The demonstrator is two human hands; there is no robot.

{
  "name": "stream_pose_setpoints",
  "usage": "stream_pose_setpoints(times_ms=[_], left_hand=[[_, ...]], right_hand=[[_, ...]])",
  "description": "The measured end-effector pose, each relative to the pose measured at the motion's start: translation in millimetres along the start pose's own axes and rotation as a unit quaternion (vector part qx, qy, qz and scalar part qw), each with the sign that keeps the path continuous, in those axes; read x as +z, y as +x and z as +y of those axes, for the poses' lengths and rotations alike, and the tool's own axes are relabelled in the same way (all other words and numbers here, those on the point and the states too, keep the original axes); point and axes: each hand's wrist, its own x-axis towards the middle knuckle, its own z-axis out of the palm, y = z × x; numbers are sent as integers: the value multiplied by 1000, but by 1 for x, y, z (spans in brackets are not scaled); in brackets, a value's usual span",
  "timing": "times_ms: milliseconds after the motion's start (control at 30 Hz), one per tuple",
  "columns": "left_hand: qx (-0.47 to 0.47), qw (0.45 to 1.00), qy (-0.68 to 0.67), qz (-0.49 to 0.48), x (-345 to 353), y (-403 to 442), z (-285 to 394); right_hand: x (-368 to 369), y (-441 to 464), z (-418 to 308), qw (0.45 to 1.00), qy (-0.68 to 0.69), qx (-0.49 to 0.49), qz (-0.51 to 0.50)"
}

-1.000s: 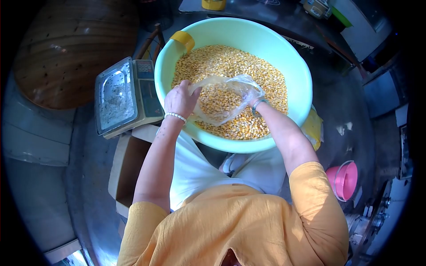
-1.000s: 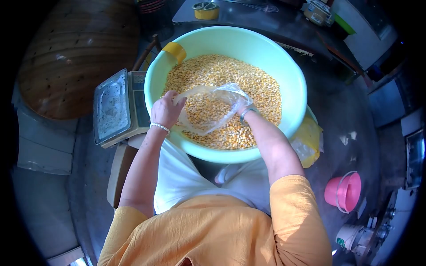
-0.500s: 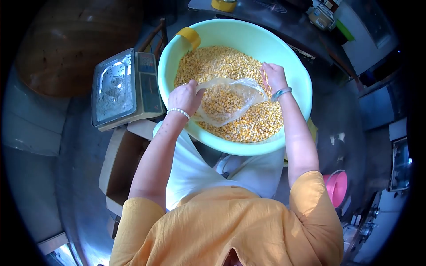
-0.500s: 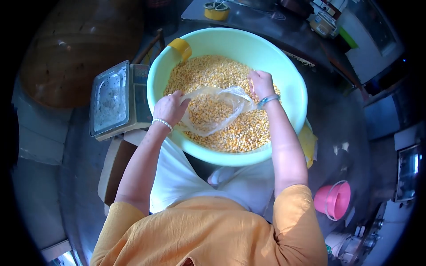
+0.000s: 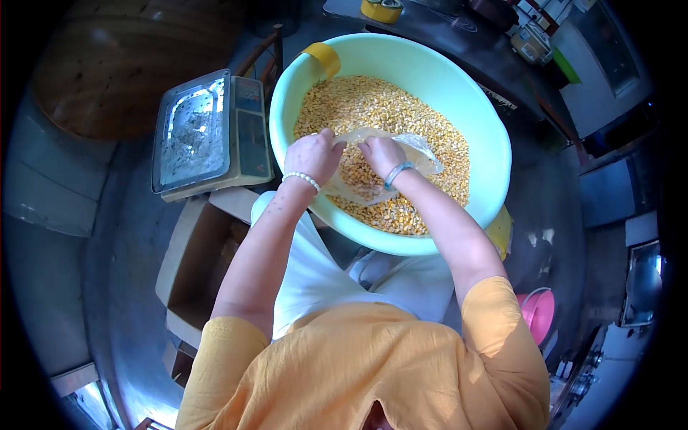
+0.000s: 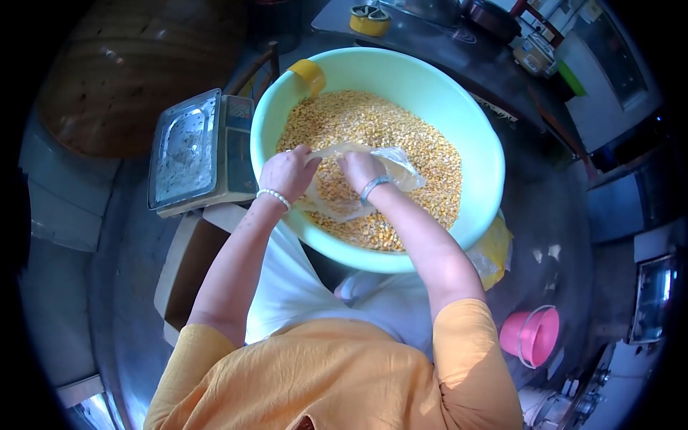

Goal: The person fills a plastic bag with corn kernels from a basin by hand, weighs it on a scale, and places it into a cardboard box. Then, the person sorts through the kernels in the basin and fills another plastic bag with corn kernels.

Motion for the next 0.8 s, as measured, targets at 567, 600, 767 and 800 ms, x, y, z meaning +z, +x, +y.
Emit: stream_pose_setpoints(times_ms=[567, 600, 767, 800], left_hand=[[5, 1000, 16, 2, 4, -1, -3], [9, 1000, 15, 11, 6, 0, -4], [13, 1000, 16, 21, 10, 1, -6], [11, 1000, 18, 17, 10, 2, -6]], right_hand=[[-6, -52, -10, 971, -16, -237, -7], [-5, -58, -17, 968, -41, -240, -58], [-10, -67, -38, 944, -104, -270, -161], [-13, -65, -35, 944, -92, -280, -149]])
